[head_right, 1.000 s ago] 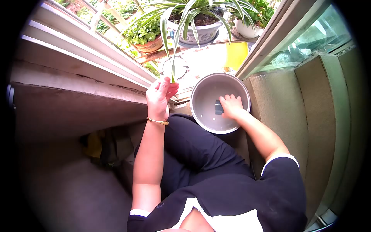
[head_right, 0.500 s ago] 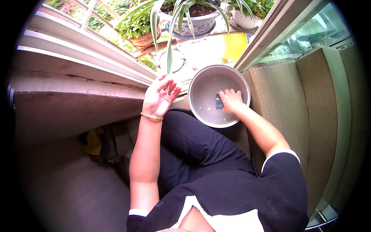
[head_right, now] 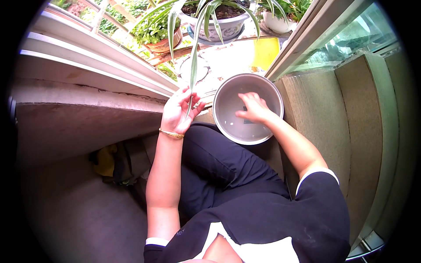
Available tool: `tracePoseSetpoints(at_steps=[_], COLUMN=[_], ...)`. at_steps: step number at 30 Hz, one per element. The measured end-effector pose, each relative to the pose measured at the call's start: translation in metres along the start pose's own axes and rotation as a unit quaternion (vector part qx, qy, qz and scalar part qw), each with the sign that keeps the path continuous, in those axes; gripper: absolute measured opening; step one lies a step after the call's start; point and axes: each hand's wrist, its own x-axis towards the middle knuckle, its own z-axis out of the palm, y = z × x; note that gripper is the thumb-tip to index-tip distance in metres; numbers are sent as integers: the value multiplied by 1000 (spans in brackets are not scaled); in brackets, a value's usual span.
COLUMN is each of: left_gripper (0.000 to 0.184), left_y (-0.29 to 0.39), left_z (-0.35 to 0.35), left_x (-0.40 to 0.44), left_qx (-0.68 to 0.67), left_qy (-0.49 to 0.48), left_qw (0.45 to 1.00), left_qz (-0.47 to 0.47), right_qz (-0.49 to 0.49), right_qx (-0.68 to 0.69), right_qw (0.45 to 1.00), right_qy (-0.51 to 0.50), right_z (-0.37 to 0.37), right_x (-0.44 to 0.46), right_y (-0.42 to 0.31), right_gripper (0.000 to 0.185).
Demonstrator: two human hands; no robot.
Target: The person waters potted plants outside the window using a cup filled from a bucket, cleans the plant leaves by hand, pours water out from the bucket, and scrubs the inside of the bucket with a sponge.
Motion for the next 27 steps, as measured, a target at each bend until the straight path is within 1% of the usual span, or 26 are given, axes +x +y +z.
tracePoseSetpoints(at_steps=[1,2,3,4,5,7,8,10,11,13,14,15,17,18,19,21,25,27], left_gripper=[17,17,19,21,21,25,27,28,28,30,31,31,32,32,32,32,32,32], left_y=[-1,-2,-2,-1,-1,-3,-5,-7,-9,-7,-6,-5,-4,-4,-4,-5,-5,-5], left_z=[0,0,4,8,11,17,19,19,17,13,12,13,14,15,15,16,15,15], left_x=[0,-1,-2,-2,-2,-4,-4,-4,-4,-2,-1,-1,-1,-1,-1,-1,-1,-1], left_qx=[16,15,29,43,44,90,100,112,122,114,122,130,133,143,152,161,178,178], left_qy=[5,5,12,18,16,38,49,62,73,77,71,66,74,72,70,69,71,74], left_qw=[1000,1000,999,999,999,995,994,991,989,990,988,987,986,984,983,981,977,977], left_qz=[-5,-7,-7,-6,-6,6,14,24,33,41,57,74,74,76,79,82,94,94], right_qz=[-16,0,19,56,55,60,59,5,5,33,31,32,42,38,38,71,84,59], right_qx=[120,209,371,458,458,638,639,625,624,579,583,582,614,597,596,599,612,609], right_qw=[992,976,927,886,886,767,767,777,778,813,812,812,787,801,802,797,786,790], right_qy=[32,68,50,41,42,-28,-29,-73,-76,-45,-17,-17,-36,-28,-28,3,-18,-39], right_z=[-9,-14,-30,-45,-50,-53,-51,-48,-50,-57,-58,-62,-69,-71,-72,-73,-74,-74], right_x=[16,27,36,41,49,62,68,77,82,89,90,91,98,100,102,104,105,101], right_y=[-7,-16,-35,-58,-71,-90,-97,-105,-104,-108,-111,-112,-112,-113,-114,-115,-117,-116], right_gripper=[65,53,50,36,36,27,27,20,20,18,16,16,18,25,25,38,40,39])
